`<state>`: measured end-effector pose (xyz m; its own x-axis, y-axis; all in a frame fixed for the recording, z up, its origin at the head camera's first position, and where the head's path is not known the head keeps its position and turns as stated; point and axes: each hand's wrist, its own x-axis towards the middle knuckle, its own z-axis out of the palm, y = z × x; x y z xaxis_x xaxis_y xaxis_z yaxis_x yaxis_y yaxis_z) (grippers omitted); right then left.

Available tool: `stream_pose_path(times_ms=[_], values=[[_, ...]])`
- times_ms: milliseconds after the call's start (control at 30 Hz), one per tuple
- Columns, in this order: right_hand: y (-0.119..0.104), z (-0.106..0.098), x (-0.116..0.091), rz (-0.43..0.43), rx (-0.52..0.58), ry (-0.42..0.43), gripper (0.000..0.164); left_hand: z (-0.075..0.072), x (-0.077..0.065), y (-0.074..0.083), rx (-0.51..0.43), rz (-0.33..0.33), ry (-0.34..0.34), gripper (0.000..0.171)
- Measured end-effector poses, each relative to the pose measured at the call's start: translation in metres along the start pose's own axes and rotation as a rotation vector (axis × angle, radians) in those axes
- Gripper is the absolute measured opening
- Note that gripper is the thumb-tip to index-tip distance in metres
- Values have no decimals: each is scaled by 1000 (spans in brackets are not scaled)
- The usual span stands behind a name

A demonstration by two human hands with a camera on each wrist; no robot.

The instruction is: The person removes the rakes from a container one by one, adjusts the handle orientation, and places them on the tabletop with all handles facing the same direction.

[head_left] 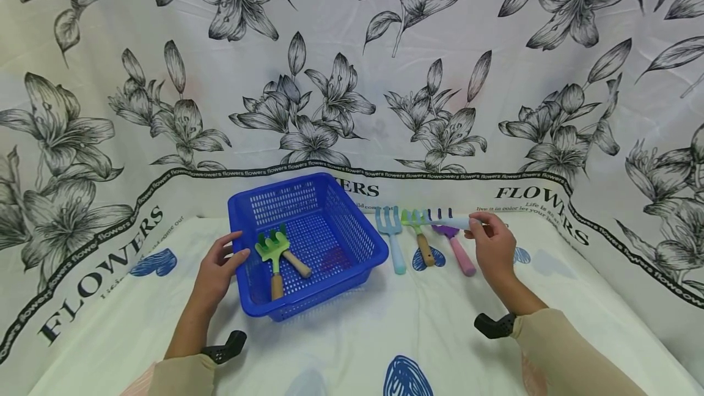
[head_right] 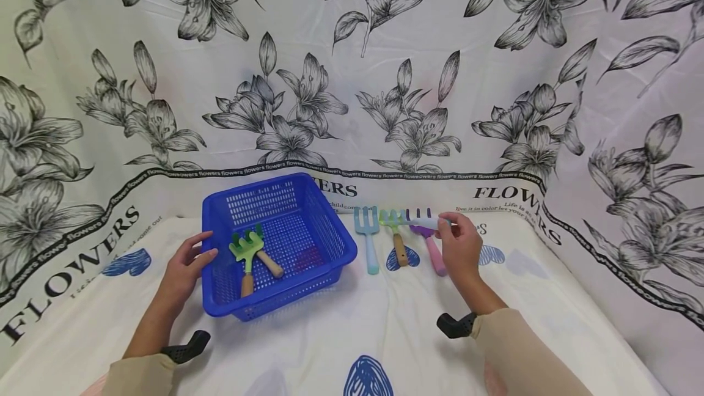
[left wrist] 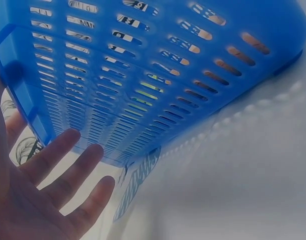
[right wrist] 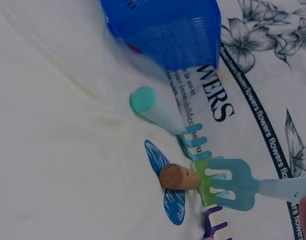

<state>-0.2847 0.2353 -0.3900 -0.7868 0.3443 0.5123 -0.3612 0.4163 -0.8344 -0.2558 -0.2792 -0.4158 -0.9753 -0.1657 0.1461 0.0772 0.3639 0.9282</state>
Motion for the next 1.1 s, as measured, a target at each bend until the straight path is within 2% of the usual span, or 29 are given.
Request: stream_pose_path(times_ms=[233, 667, 900, 1100], values=[[16, -7, 3, -64, -17, 63, 18, 0, 1, -1, 3, -2, 0, 71], [34, -25, 11, -82, -126, 149, 19, 0, 1, -2, 0, -13, -3, 73], [39, -33, 14, -62, -174, 204, 20, 1, 1, -1, 0, -13, -1, 72], [39, -37, 16, -25, -161, 230, 22, 1, 0, -1, 3, -13, 2, 71]])
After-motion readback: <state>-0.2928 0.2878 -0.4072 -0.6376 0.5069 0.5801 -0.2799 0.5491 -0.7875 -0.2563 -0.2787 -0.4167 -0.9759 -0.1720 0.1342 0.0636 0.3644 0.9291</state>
